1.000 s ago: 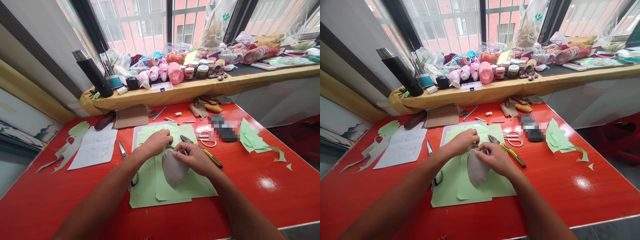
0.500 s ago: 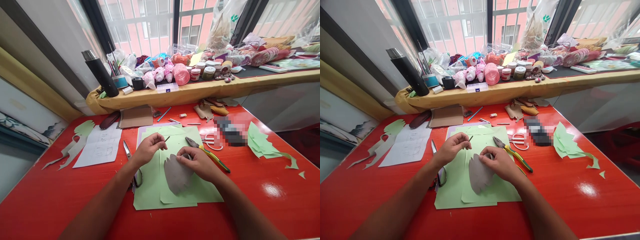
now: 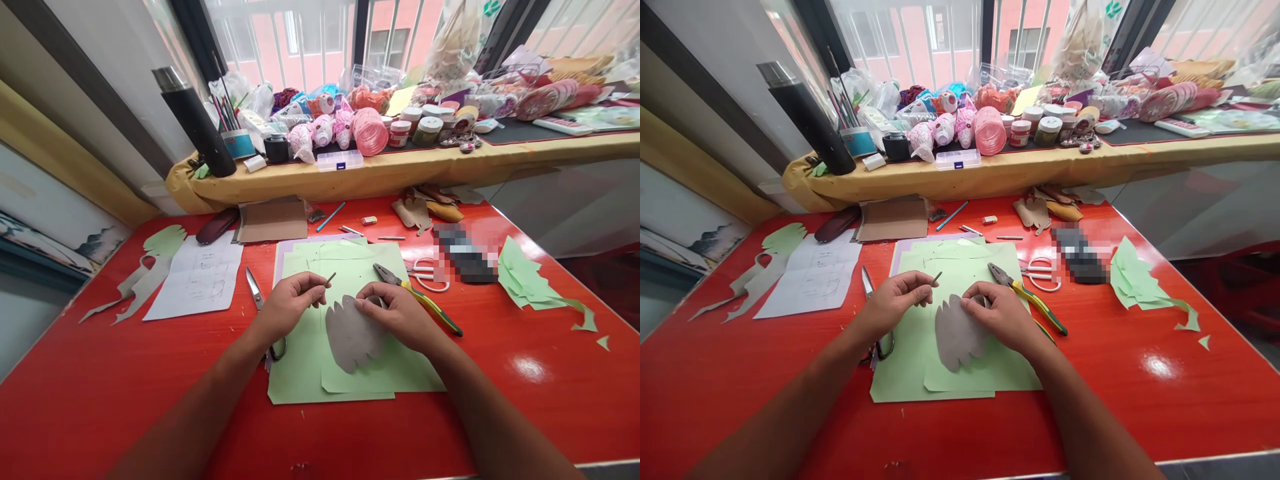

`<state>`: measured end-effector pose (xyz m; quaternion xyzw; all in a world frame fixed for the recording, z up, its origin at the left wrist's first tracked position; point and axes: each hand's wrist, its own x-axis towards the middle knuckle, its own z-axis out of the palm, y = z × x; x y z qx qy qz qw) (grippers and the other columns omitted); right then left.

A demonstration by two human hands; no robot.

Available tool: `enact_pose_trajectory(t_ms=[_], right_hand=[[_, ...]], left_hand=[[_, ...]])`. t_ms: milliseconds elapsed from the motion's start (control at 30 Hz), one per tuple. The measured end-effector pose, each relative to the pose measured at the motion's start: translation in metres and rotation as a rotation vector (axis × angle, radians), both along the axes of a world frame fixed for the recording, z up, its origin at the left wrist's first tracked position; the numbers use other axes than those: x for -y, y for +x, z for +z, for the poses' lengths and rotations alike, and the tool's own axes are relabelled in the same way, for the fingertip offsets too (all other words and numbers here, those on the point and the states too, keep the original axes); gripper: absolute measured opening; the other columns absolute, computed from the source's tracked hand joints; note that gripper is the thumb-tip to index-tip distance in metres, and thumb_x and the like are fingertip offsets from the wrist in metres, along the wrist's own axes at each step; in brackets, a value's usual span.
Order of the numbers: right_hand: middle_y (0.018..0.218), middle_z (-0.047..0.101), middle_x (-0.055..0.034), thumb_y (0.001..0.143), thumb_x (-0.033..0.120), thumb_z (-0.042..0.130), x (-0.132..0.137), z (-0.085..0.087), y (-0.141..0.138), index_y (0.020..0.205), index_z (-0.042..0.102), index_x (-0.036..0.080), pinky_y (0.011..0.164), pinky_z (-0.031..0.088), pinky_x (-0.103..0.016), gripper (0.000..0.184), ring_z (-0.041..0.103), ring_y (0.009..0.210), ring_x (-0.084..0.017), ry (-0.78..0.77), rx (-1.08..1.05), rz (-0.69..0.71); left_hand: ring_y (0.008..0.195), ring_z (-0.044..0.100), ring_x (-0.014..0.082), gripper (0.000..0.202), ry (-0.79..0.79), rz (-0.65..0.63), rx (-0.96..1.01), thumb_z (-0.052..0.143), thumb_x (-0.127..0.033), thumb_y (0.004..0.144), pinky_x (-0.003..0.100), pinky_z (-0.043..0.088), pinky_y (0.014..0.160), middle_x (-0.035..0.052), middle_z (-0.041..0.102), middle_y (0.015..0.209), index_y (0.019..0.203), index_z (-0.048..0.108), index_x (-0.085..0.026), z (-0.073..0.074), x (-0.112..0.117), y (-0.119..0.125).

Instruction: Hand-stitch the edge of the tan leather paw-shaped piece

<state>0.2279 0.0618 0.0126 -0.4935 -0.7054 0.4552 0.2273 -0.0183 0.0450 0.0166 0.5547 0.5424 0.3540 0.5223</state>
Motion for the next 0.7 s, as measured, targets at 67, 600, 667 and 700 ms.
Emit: enact_pose_trajectory(t_ms=[67, 600, 667, 700], right_hand=[[0.078, 0.068, -0.0013, 0.092, 0.048, 0.064, 0.0, -0.001, 0.0, 0.09, 0.074, 0.022, 0.058, 0.037, -0.028, 0.028, 0.05, 0.065, -0.016, -0.007, -0.013, -0.002], [0.074, 0.065, -0.0004, 0.096, 0.047, 0.059, 0.0, -0.009, -0.006, 0.094, 0.075, 0.023, 0.053, 0.034, -0.028, 0.029, 0.044, 0.058, -0.014, 0.06, 0.105, 0.024], [0.071, 0.062, 0.0004, 0.096, 0.048, 0.058, 0.0, -0.01, -0.007, 0.095, 0.075, 0.023, 0.053, 0.033, -0.028, 0.03, 0.043, 0.057, -0.014, 0.072, 0.111, 0.032], [0.069, 0.06, 0.0008, 0.096, 0.048, 0.058, 0.001, -0.011, -0.007, 0.095, 0.075, 0.023, 0.053, 0.033, -0.028, 0.03, 0.043, 0.056, -0.014, 0.076, 0.113, 0.032]], left_hand=[[0.075, 0.062, 0.0183, 0.028, -0.007, -0.011, -0.032, 0.065, -0.042, 0.092, 0.032, 0.05, 0.073, 0.002, 0.069, 0.079, 0.108, 0.071, -0.021, 0.002, 0.009, 0.001], [0.096, 0.058, 0.0277, 0.011, 0.428, -0.074, -0.695, 0.059, -0.021, 0.095, 0.042, 0.044, 0.085, 0.0055, 0.071, 0.093, 0.089, 0.068, -0.023, -0.007, 0.006, -0.007], [0.095, 0.056, 0.0282, 0.011, 0.496, -0.099, -0.8, 0.059, -0.017, 0.095, 0.043, 0.042, 0.086, 0.0066, 0.07, 0.094, 0.09, 0.068, -0.023, -0.009, -0.006, -0.004], [0.095, 0.055, 0.0286, 0.012, 0.514, -0.101, -0.835, 0.059, -0.016, 0.095, 0.044, 0.042, 0.086, 0.0074, 0.069, 0.095, 0.091, 0.068, -0.022, -0.012, -0.012, -0.001]])
